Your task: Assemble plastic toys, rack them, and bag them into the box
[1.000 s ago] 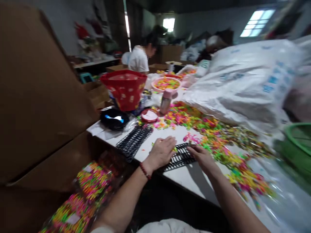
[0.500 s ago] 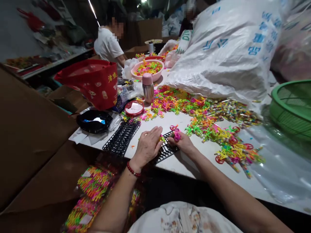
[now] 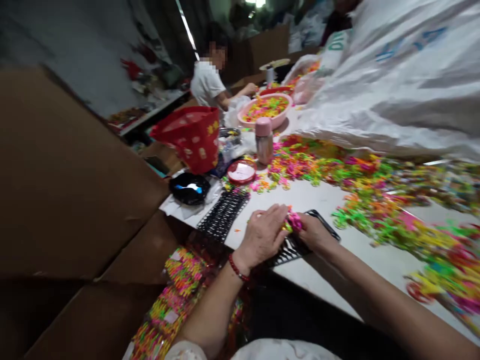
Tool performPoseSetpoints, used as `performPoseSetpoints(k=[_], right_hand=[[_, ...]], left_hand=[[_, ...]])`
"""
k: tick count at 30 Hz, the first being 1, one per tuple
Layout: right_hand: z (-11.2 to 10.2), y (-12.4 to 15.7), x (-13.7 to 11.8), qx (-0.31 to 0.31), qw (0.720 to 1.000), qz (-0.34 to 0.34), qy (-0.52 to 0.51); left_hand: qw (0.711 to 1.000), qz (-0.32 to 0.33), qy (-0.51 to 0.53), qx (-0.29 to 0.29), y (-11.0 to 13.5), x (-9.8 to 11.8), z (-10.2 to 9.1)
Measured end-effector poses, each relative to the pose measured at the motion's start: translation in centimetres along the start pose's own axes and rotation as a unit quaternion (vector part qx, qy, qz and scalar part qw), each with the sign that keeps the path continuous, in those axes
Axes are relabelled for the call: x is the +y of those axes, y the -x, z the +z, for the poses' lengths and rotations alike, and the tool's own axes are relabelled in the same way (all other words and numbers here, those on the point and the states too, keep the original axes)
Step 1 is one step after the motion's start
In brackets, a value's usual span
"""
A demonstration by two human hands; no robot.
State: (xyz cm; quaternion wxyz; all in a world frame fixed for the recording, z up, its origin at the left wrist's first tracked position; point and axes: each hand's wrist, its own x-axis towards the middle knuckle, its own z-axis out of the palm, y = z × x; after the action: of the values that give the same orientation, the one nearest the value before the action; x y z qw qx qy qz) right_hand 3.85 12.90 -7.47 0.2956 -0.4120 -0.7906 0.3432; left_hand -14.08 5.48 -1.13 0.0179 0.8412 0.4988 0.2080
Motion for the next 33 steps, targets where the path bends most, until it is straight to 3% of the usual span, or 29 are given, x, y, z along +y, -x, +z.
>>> performPoseSetpoints(k=[3, 5, 6, 7, 9, 10, 11, 13, 16, 21, 27, 30, 33], right_hand=[[0.0, -0.3, 0.5, 0.002, 1.0, 0.024, 0.007], [-0.1, -0.4, 0.6, 0.005, 1.0, 0.023, 0.019], [-0.1, -0.4, 0.6, 0.005, 1.0, 0.017, 0.022], [-0.1, -0.4, 0.7, 0.005, 1.0, 0.011, 0.025], [0.0, -0.3, 1.2, 0.005, 0.999, 0.006, 0.031], [0.1, -0.4, 1.6, 0.007, 0.999, 0.007, 0.034], [0.2, -0.4, 2.0, 0.008, 0.999, 0.007, 0.036], [0.4, -0.6, 3.0, 0.011, 0.999, 0.004, 0.037], [0.4, -0.9, 4.4, 0.011, 0.999, 0.0, 0.035], [0.3, -1.0, 5.3, 0.002, 0.999, 0.009, 0.036], [0.5, -0.6, 5.1, 0.031, 0.998, 0.033, 0.033], [0.4, -0.7, 4.9, 0.019, 0.998, 0.031, 0.041], [0.3, -0.9, 4.6, 0.015, 0.999, 0.02, 0.033]], left_hand=[[0.999, -0.013, 0.019, 0.036, 0.0, -1.2, -1.1], [0.983, -0.103, 0.055, 0.14, -0.2, -3.4, -2.2], [0.957, -0.176, 0.085, 0.213, -0.4, -5.0, -2.8], [0.912, -0.261, 0.122, 0.293, -0.7, -6.8, -3.5], [0.786, -0.421, 0.209, 0.402, -1.6, -10.5, -4.8], [0.723, -0.492, 0.257, 0.412, -2.2, -12.2, -5.4], [0.679, -0.534, 0.298, 0.406, -2.7, -13.7, -5.8], [0.658, -0.552, 0.313, 0.406, -3.6, -15.8, -6.3], [0.679, -0.53, 0.29, 0.418, -4.3, -17.0, -6.0], [0.712, -0.501, 0.248, 0.424, -3.9, -17.2, -4.2], [0.766, -0.498, 0.171, 0.369, -3.1, -17.6, -3.7], [0.77, -0.502, 0.162, 0.36, -2.5, -17.1, -4.1], [0.792, -0.474, 0.14, 0.359, -1.4, -15.1, -4.3]])
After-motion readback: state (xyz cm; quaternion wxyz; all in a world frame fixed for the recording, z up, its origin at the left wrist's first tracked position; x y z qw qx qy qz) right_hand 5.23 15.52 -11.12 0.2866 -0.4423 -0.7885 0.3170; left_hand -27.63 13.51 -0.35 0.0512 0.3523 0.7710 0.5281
